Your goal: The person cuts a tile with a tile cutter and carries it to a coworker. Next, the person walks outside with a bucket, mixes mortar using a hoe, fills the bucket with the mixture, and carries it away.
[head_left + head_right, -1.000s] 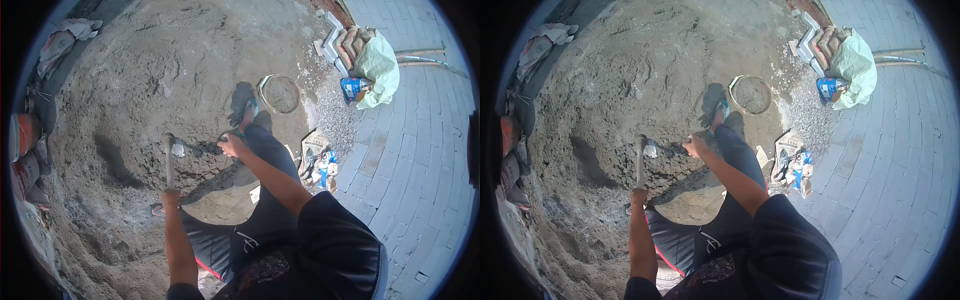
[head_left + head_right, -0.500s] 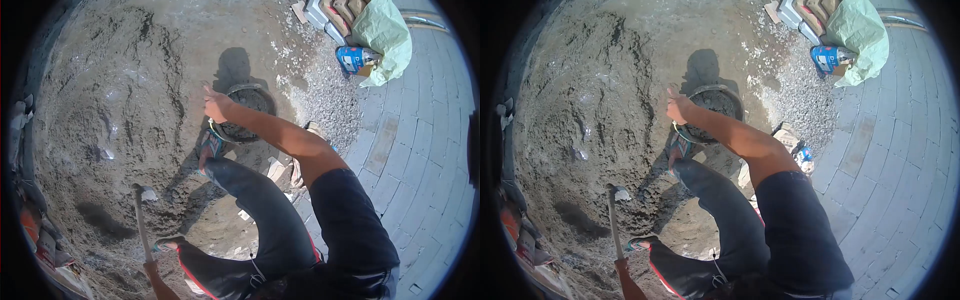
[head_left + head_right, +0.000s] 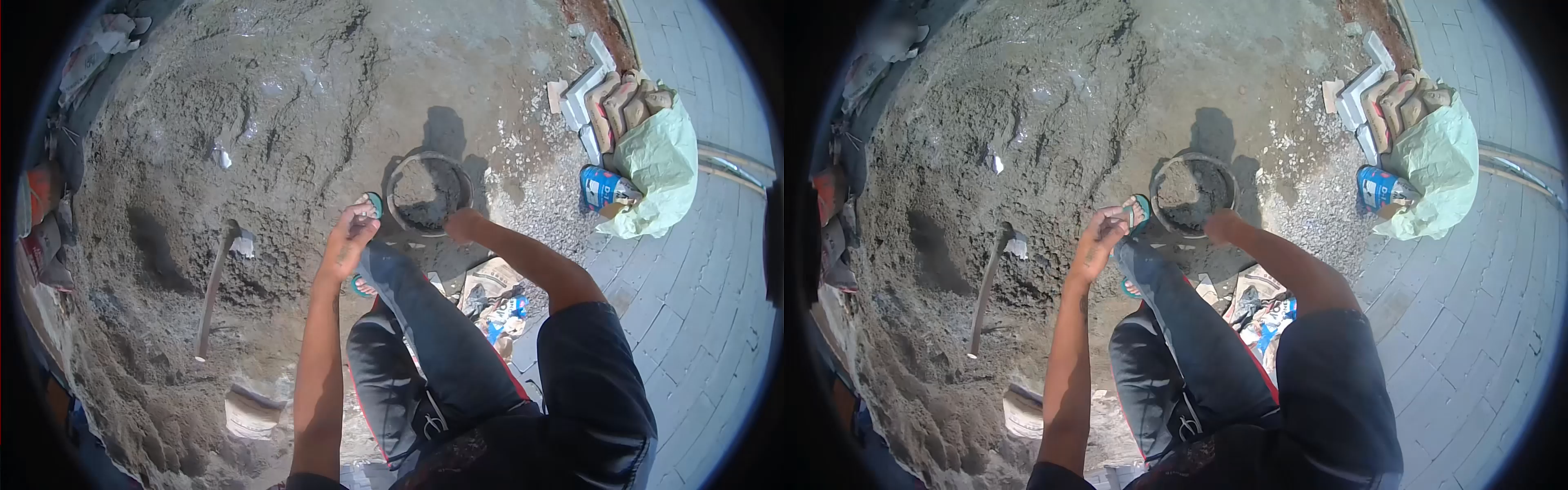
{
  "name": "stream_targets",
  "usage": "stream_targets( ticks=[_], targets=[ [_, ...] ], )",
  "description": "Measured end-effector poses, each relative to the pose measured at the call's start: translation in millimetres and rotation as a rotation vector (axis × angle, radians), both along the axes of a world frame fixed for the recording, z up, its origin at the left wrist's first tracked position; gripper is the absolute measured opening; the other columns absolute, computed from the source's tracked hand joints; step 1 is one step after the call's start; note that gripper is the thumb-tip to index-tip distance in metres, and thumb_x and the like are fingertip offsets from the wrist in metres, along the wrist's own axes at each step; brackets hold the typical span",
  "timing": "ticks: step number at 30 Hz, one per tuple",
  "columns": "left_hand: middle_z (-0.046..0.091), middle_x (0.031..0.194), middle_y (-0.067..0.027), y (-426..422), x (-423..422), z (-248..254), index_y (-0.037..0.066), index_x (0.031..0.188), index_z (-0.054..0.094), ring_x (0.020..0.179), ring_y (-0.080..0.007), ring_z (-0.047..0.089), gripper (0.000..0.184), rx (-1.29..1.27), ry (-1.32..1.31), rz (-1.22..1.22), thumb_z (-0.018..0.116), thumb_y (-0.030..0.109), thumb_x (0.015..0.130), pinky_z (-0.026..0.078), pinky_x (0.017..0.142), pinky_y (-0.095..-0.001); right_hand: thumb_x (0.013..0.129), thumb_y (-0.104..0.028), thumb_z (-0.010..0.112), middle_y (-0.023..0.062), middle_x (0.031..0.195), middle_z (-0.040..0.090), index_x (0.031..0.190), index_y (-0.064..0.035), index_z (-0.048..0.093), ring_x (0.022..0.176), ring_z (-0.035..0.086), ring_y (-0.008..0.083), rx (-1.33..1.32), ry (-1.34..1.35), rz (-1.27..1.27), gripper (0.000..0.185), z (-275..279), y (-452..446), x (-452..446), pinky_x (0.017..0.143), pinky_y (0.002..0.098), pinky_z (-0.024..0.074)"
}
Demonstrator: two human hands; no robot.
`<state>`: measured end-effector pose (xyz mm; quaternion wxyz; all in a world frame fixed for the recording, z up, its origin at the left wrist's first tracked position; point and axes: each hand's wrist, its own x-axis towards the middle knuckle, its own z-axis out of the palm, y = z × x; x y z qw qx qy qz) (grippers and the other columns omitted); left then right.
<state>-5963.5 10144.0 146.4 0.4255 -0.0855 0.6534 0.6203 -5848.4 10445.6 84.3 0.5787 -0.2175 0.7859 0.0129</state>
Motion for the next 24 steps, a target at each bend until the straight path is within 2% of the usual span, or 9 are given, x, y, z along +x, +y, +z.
stream_targets(
  ticks=[2,7,9,11,12,14,16,18,24],
  targets=[
    [0.061,0.1,-0.0107,-28,30,21,0.002,0.119,0.05,0.09,-0.0194,0.06,0.037,0.236,-0.183,0.118,0.061,0.021,0.089,0.046,0.084,-0.0315,0.081,-0.027,0.055,0.013,0.093,0.068,0.087,-0.0081,0.07,0.088,0.066,0.0326,-0.014,0.025,0.077,0.025,13,-6,-10,0.075,0.0427,0.0528],
    [0.063,0.098,-0.0095,-243,240,8,0.004,0.118,0.05,0.089,-0.0194,0.062,0.033,-0.459,-0.336,0.621,0.054,0.025,0.092,0.046,0.076,-0.0328,0.081,-0.038,0.055,0.0152,0.1,0.067,0.096,-0.0061,0.07,0.096,0.064,0.031,0.132,0.086,-0.192,0.038,0,-38,-16,0.086,0.0427,0.0498],
    [0.062,0.087,-0.0087,-362,421,-4,0.001,0.111,0.051,0.074,-0.0148,0.061,0.032,-0.697,-0.352,0.774,0.061,0.02,0.088,0.051,0.062,-0.0256,0.079,-0.038,0.057,0.0164,0.102,0.066,0.096,-0.0056,0.069,0.098,0.063,0.0314,0.162,0.131,-0.157,0.039,3,-30,-9,0.087,0.0427,0.0495],
    [0.06,0.073,-0.0082,-399,544,76,-0.001,0.097,0.054,0.061,-0.0124,0.056,0.022,-1.125,-0.543,0.584,0.061,0.016,0.085,0.049,0.051,-0.0252,0.077,-0.038,0.058,0.0177,0.105,0.065,0.097,-0.0051,0.069,0.1,0.063,0.0318,0.17,0.168,-0.098,0.04,1,-31,-12,0.088,0.0427,0.0492],
    [0.06,0.07,-0.0098,-420,622,115,-0.001,0.092,0.056,0.06,-0.0147,0.057,0.022,-0.932,-0.666,0.628,0.061,0.019,0.084,0.049,0.05,-0.027,0.076,-0.037,0.06,0.018,0.107,0.065,0.098,-0.0051,0.069,0.102,0.062,0.0331,0.201,0.108,-0.041,0.04,2,-36,-18,0.089,0.0427,0.049],
    [0.062,0.072,-0.0109,-405,740,189,0.0,0.088,0.06,0.058,-0.0174,0.059,0.027,-1.155,-0.574,0.506,0.062,0.027,0.083,0.048,0.049,-0.0298,0.073,-0.033,0.062,0.0185,0.11,0.064,0.099,-0.0049,0.069,0.103,0.061,0.0345,0.282,0.072,-0.044,0.04,29,-54,-6,0.09,0.0421,0.049],
    [0.065,0.083,-0.0163,-332,762,291,0.002,0.104,0.056,0.074,-0.026,0.065,0.037,-0.978,-0.697,0.724,0.061,0.032,0.084,0.051,0.062,-0.0383,0.072,-0.03,0.062,0.0197,0.108,0.063,0.1,-0.0043,0.068,0.103,0.061,0.0333,0.235,0.162,-0.057,0.038,67,-87,-12,0.09,0.0404,0.0489],
    [0.066,0.088,-0.0183,-247,783,370,0.002,0.11,0.054,0.081,-0.0285,0.065,0.04,-0.909,-0.892,1.26,0.06,0.033,0.085,0.052,0.067,-0.0418,0.071,-0.029,0.062,0.0194,0.108,0.064,0.1,-0.0037,0.068,0.103,0.061,0.0335,0.212,0.148,-0.088,0.038,106,-113,-15,0.091,0.0401,0.0482],
    [0.064,0.104,-0.019,-16,870,386,0.004,0.116,0.05,0.086,-0.0291,0.065,0.044,-0.585,-1.324,1.677,0.056,0.036,0.087,0.05,0.072,-0.0458,0.069,-0.029,0.062,0.0319,0.093,0.062,0.09,0.0095,0.065,0.096,0.062,0.041,0.081,0.38,-0.167,0.044,179,-163,5,0.083,0.0437,0.0497]
  ],
)
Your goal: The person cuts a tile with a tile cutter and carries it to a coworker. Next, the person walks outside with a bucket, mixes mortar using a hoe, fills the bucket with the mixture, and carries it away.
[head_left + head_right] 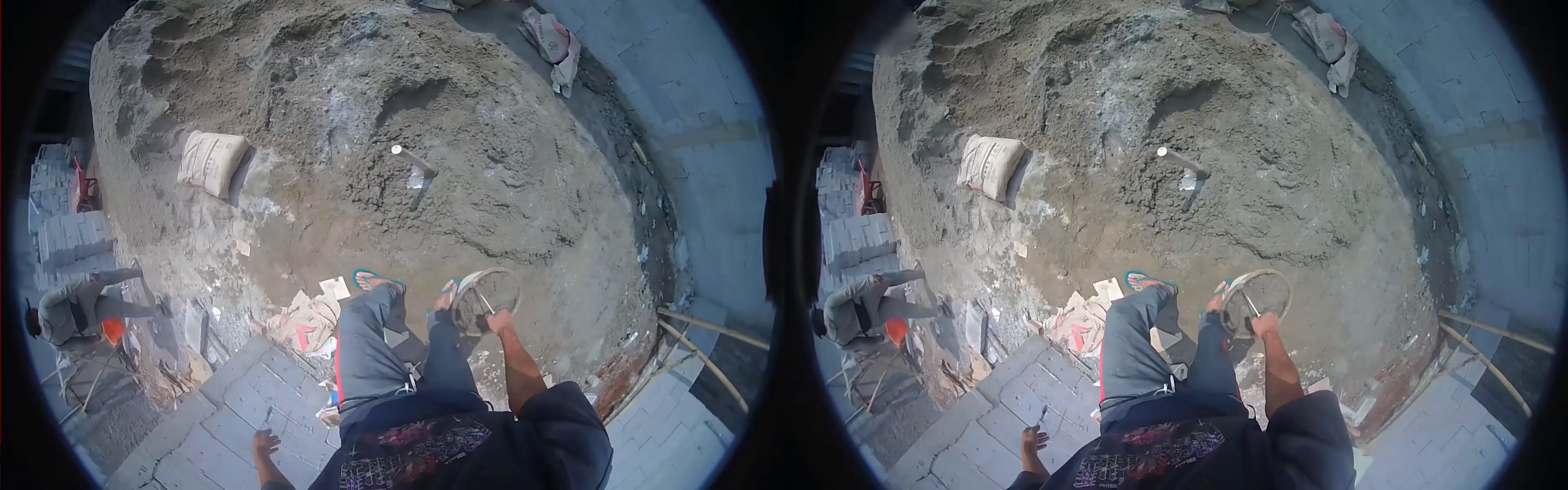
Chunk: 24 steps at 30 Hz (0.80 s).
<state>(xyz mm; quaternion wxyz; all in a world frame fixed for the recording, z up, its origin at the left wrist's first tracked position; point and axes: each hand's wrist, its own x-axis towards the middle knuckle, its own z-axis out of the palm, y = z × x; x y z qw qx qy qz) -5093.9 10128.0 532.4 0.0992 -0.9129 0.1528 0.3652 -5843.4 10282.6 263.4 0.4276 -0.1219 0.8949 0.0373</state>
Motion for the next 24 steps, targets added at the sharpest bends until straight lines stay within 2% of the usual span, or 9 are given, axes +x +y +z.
stream_targets(
  ticks=[3,6,9,11,14,15,18,19,24],
  targets=[
    [0.063,0.115,-0.0148,78,15,-24,0.007,0.122,0.05,0.093,-0.0264,0.065,0.045,0.468,0.326,0.204,0.056,0.036,0.088,0.049,0.076,-0.0437,0.07,-0.026,0.064,0.0331,0.09,0.063,0.089,0.0152,0.062,0.09,0.065,0.0389,-0.037,0.002,-0.109,0.045,53,-88,12,0.075,0.0426,0.0499],
    [0.056,0.123,-0.0149,99,44,-51,0.011,0.134,0.04,0.107,-0.0284,0.059,0.057,0.306,0.559,0.479,0.056,0.041,0.088,0.043,0.09,-0.0483,0.076,-0.019,0.06,0.0114,0.062,0.058,0.082,0.0049,0.062,0.059,0.058,0.025,-0.106,0.095,-0.301,0.025,12,-129,12,0.054,0.0412,0.044],
    [0.061,0.115,-0.0149,55,97,-66,0.009,0.124,0.051,0.104,-0.027,0.061,0.05,0.135,0.482,0.366,0.055,0.043,0.088,0.045,0.091,-0.0496,0.079,-0.021,0.057,0.0051,0.058,0.05,0.088,-0.0019,0.061,0.053,0.05,0.0191,-0.441,-0.021,0.157,0.021,61,-193,38,0.048,0.0403,0.039],
    [0.064,0.107,-0.0165,-6,133,-57,0.007,0.115,0.053,0.091,-0.0269,0.065,0.045,-0.074,0.316,0.222,0.058,0.04,0.085,0.051,0.078,-0.0478,0.079,-0.013,0.057,0.0034,0.059,0.05,0.094,-0.0044,0.059,0.053,0.051,0.0187,-0.418,-0.185,-0.462,0.018,82,-268,80,0.05,0.0418,0.0405],
    [0.066,0.085,-0.0173,-81,214,-83,0.0,0.096,0.059,0.074,-0.0232,0.065,0.037,-0.581,0.272,0.106,0.068,0.032,0.08,0.053,0.062,-0.0354,0.081,-0.014,0.054,0.0028,0.062,0.053,0.087,-0.0044,0.06,0.054,0.051,0.0197,-0.385,-0.138,-0.84,0.013,86,-356,144,0.051,0.0415,0.0407],
    [0.066,0.084,-0.0168,-111,241,-91,0.001,0.095,0.06,0.075,-0.0231,0.065,0.035,-0.581,0.228,0.079,0.068,0.031,0.079,0.052,0.066,-0.036,0.081,-0.014,0.054,0.0028,0.062,0.053,0.087,-0.0044,0.06,0.054,0.051,0.0197,-0.396,-0.141,-0.792,0.013,92,-385,164,0.051,0.0415,0.0407],
    [0.067,0.088,-0.0168,-202,302,-84,0.002,0.098,0.061,0.077,-0.0254,0.065,0.039,-0.41,0.087,-0.143,0.065,0.035,0.079,0.05,0.074,-0.0393,0.083,-0.026,0.046,0.0106,0.069,0.05,0.084,-0.0028,0.056,0.058,0.05,0.0261,-0.359,0.141,0.734,0.025,120,-443,225,0.052,0.0349,0.0407],
    [0.066,0.091,-0.0179,-237,320,-72,0.002,0.099,0.061,0.078,-0.0271,0.065,0.04,-0.317,0.148,-0.15,0.064,0.036,0.079,0.05,0.075,-0.0397,0.082,-0.026,0.045,0.0106,0.069,0.05,0.084,-0.0031,0.055,0.058,0.05,0.0262,-0.358,0.238,0.908,0.025,125,-470,244,0.052,0.0353,0.0405],
    [0.065,0.093,-0.0195,-356,440,-27,0.003,0.102,0.06,0.081,-0.0303,0.065,0.039,-0.664,0.196,-0.079,0.063,0.035,0.08,0.049,0.075,-0.0396,0.081,-0.028,0.044,0.0104,0.07,0.047,0.083,-0.0043,0.049,0.056,0.047,0.0266,-0.459,0.067,0.501,0.025,93,-633,363,0.05,0.0376,0.0391]
  ],
)
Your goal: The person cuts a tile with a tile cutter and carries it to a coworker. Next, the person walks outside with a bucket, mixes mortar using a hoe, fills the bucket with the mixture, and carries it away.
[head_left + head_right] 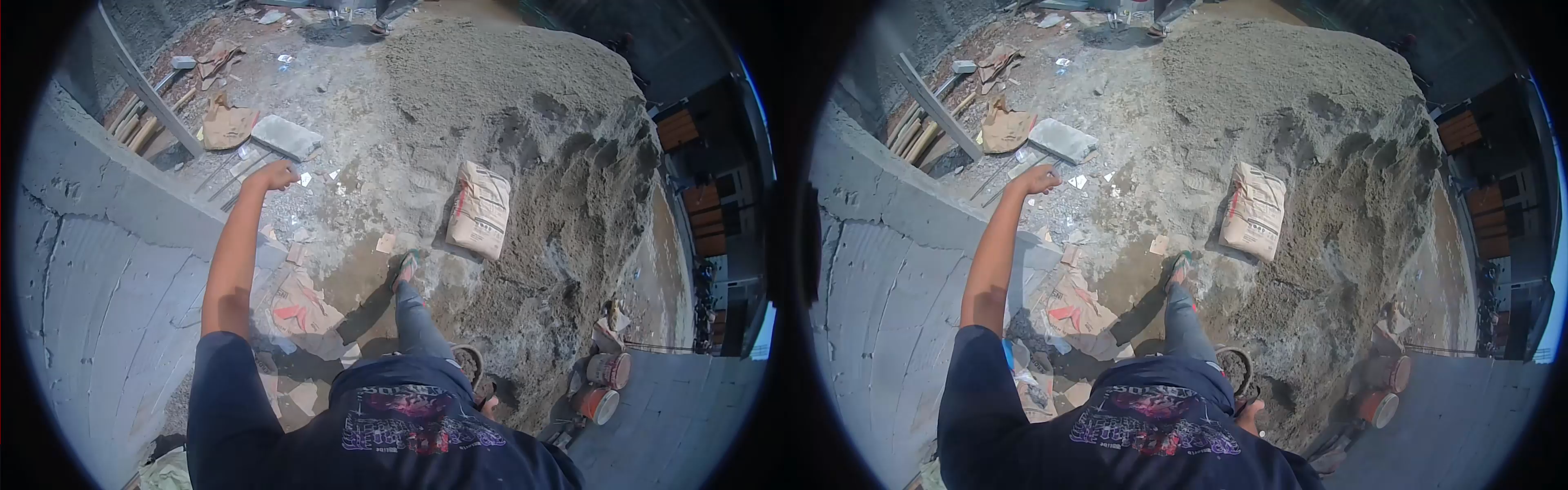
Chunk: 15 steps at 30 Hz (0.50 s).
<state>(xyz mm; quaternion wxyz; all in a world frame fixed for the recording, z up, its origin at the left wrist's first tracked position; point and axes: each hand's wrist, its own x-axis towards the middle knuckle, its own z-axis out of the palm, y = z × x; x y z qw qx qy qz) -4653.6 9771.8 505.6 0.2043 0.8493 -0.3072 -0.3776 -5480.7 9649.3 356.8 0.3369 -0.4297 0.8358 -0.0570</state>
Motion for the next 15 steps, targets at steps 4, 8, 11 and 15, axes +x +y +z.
stream_targets(
  ticks=[4,8,11,15],
  targets=[
    [0.065,0.088,-0.017,-27,118,-11,0.004,0.095,0.061,0.077,-0.0246,0.064,0.032,-0.061,-0.342,0.138,0.063,0.033,0.081,0.048,0.075,-0.0354,0.079,-0.03,0.042,0.0103,0.07,0.044,0.082,-0.0054,0.045,0.055,0.045,0.0269,-0.031,-0.529,-0.525,0.025,-53,-150,125,0.048,0.0394,0.038],
    [0.06,0.109,-0.0168,-5,219,7,0.01,0.12,0.047,0.092,-0.029,0.062,0.048,0.645,0.094,0.359,0.059,0.039,0.084,0.045,0.08,-0.0514,0.078,-0.032,0.041,0.0101,0.07,0.042,0.081,-0.0064,0.041,0.054,0.042,0.0272,0.0,-0.766,-0.991,0.025,-79,-257,260,0.047,0.0412,0.037],
    [0.054,0.124,-0.013,24,288,30,0.014,0.132,0.043,0.108,-0.0254,0.055,0.061,0.36,0.277,0.562,0.055,0.05,0.084,0.039,0.09,-0.0497,0.077,-0.032,0.04,0.01,0.071,0.04,0.08,-0.0069,0.039,0.054,0.041,0.0273,-0.075,-0.782,-1.142,0.026,-72,-314,368,0.046,0.0421,0.0364],
    [0.053,0.127,-0.0137,111,426,-10,0.015,0.138,0.034,0.109,-0.0284,0.055,0.067,0.308,0.176,0.853,0.054,0.049,0.084,0.039,0.089,-0.0501,0.076,-0.034,0.041,0.0098,0.07,0.04,0.08,-0.0069,0.039,0.047,0.035,0.0246,-0.083,-0.83,-0.969,0.028,-73,-379,485,0.046,0.0394,0.034]
  ],
)
